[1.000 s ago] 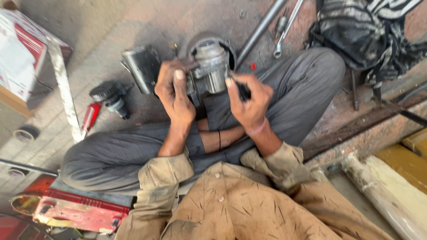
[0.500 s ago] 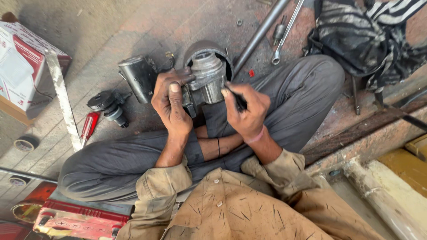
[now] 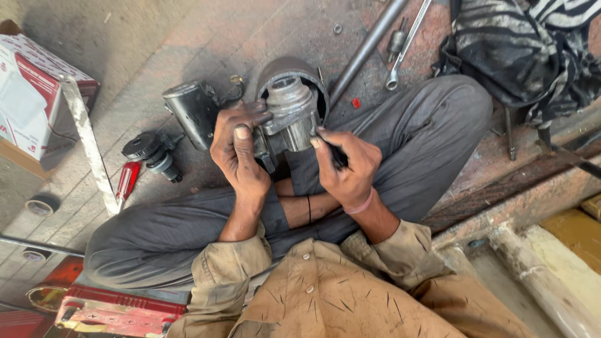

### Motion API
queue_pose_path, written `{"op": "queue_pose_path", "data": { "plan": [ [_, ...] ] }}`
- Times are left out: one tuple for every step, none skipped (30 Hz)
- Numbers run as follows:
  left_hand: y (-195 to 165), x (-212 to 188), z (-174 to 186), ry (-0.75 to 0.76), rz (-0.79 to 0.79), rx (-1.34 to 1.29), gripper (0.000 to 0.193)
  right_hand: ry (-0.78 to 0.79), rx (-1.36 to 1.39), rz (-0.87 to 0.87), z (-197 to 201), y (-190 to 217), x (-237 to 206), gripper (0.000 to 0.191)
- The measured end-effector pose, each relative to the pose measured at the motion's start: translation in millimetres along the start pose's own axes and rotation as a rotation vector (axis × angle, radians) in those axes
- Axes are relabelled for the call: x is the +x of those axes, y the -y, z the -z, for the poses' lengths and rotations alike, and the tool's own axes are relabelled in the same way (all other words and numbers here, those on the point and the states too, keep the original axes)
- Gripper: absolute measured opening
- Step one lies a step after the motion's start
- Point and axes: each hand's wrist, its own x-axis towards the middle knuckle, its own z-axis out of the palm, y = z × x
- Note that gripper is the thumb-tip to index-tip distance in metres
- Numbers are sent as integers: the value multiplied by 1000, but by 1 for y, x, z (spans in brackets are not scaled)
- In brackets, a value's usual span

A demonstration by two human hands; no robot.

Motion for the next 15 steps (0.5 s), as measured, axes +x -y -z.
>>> {"op": "queue_pose_path", "data": {
  "plan": [
    [1, 0, 0, -8, -7, -2, 49, -7, -3, 13, 0, 0, 0, 11],
    [1, 0, 0, -9, -3, -2, 49, -11, -9, 14, 0, 0, 1, 11],
    [0, 0, 0, -4, 7, -3, 49, -16, -18, 6, 0, 0, 1, 11],
    [0, -1, 0, -3, 26, -5, 48, -9, -7, -10, 0, 0, 0, 11],
    [-1, -2, 1, -3, 39, -7, 48, -4, 6, -21, 0, 0, 0, 10],
    [0, -1, 1, -5, 43, -11, 48, -5, 19, -23, 0, 0, 0, 10],
    [0, -1, 1, -2, 28, 3, 48, -8, 19, -19, -1, 0, 0, 11],
    [0, -1, 0, -3, 12, 15, 48, -9, 17, -10, -1, -1, 0, 11],
    [0, -1, 0, -5, -1, 25, 48, -8, 13, -2, -2, -1, 0, 12],
    [0, 0, -1, -11, 1, 11, 48, -18, 12, 4, -3, -1, 0, 12],
    [0, 0, -1, -13, 13, -1, 48, -26, 9, 0, -3, -2, 0, 11],
    [-1, -1, -2, -14, 26, -13, 47, -33, 7, -6, -4, -2, -1, 11],
    [-1, -2, -2, -16, 33, -11, 47, -26, 5, -14, -4, -2, -1, 11],
    [-2, -2, -2, -16, 33, -9, 47, -25, 4, -18, -5, -2, -1, 11],
    [-1, -1, -2, -16, 21, -8, 47, -32, 4, -12, -5, -2, -1, 11]
  ]
}}
